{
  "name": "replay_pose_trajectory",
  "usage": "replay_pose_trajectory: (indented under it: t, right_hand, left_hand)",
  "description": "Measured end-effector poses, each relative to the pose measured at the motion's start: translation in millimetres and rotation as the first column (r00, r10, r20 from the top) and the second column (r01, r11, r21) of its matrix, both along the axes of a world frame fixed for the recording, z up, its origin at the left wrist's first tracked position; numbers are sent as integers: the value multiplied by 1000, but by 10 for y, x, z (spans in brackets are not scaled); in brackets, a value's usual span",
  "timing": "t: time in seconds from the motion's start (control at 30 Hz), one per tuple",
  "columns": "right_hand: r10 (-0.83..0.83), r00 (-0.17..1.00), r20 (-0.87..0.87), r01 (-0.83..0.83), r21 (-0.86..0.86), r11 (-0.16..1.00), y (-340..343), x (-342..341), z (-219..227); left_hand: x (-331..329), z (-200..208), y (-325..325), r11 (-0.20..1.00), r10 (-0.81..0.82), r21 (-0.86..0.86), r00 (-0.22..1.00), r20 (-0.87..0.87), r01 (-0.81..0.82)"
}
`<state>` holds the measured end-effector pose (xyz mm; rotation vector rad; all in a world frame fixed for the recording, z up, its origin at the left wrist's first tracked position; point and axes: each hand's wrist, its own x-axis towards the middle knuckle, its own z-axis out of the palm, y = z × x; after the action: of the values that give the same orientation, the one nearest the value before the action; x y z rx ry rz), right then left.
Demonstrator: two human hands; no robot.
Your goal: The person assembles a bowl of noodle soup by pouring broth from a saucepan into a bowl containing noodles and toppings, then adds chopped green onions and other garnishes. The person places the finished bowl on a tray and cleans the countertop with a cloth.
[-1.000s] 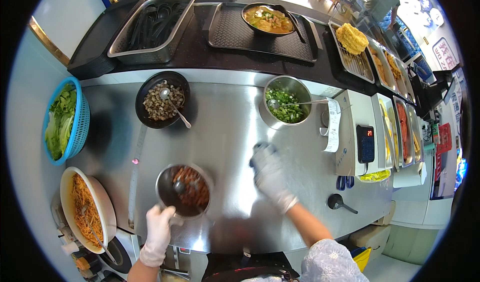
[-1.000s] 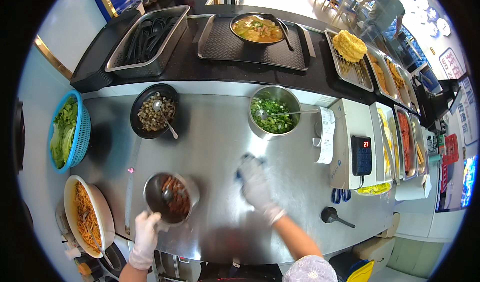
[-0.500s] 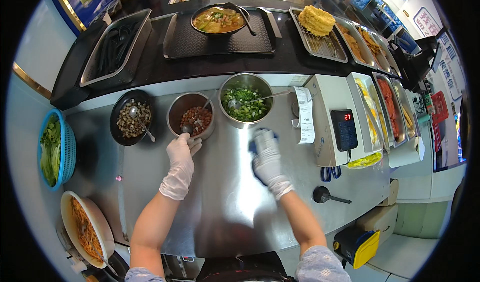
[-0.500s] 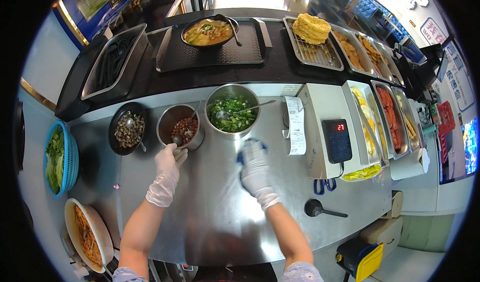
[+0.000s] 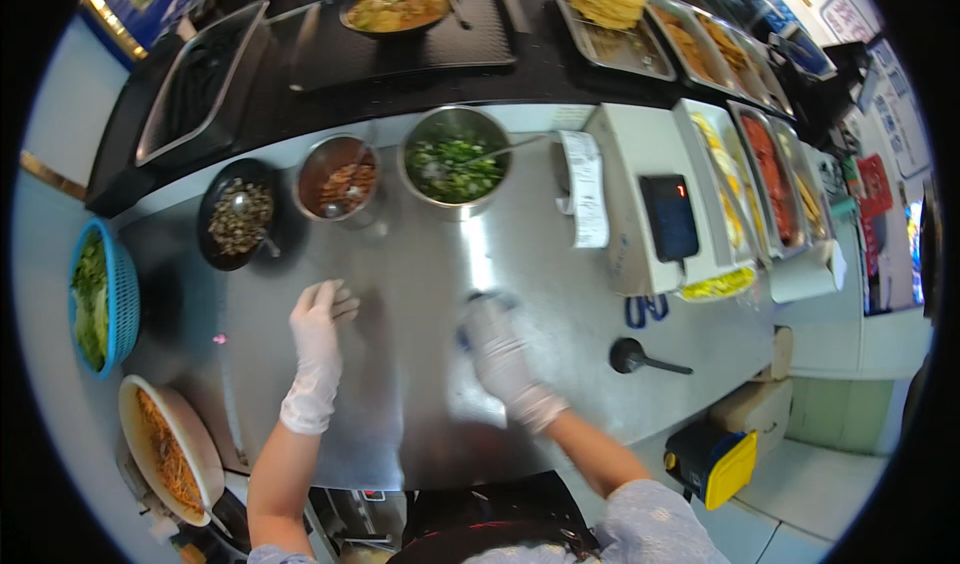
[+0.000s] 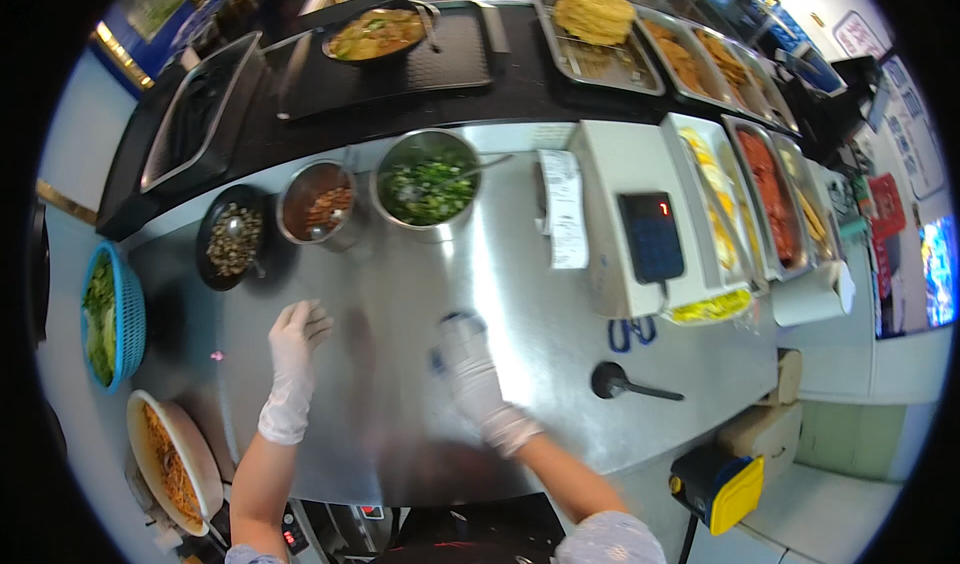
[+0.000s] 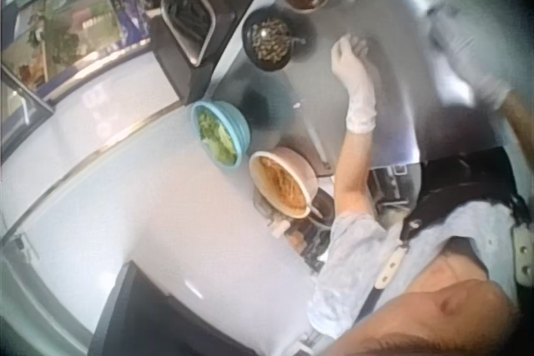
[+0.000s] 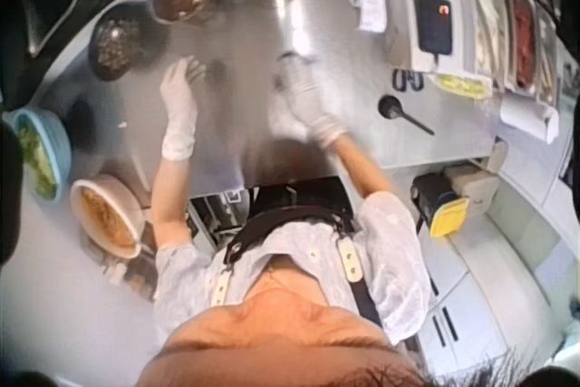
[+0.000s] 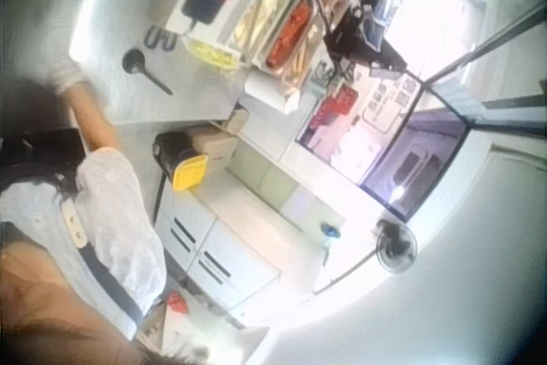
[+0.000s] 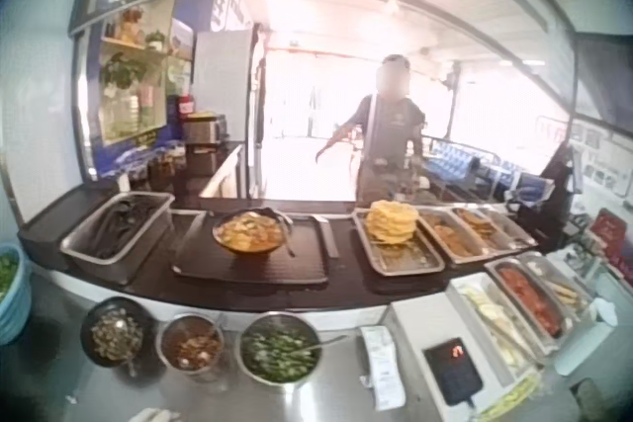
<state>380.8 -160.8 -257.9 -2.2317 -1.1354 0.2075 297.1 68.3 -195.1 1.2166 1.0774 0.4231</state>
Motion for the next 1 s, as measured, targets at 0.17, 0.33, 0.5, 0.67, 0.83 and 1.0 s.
replay_pose_trajectory:
  t: [0.17, 0.33, 0.5, 0.67, 0.83, 1.0]
  right_hand:
    - [458, 887, 57, -461, 145, 875, -81, -1482, -128]
    - [482, 722, 496, -288, -418, 862, -539, -1527, -471]
    - [391, 917, -77, -358, 274, 893, -974, -1295, -516]
    - [68, 766, -639, -42, 56, 998, -1875, -963, -120]
    - [-359, 926, -113, 314, -295, 903, -2837, -205, 83]
    - [-574, 815, 80, 576, -224, 786, -2734, 73, -93]
  left_hand:
    - [-89, 96, -704, 961, -238, 152, 970, 39, 230]
    - [128, -87, -1930, 445, -715, 649, 681, -156, 616]
    - [702, -369, -3291, -304, -750, 862, 457, -479, 405]
    - [1057, -638, -3841, -532, -565, 716, 441, -698, 452]
    - [896, -510, -3595, -505, -520, 718, 496, -696, 478]
    - [-117, -158, -2671, -84, -600, 869, 672, -435, 487]
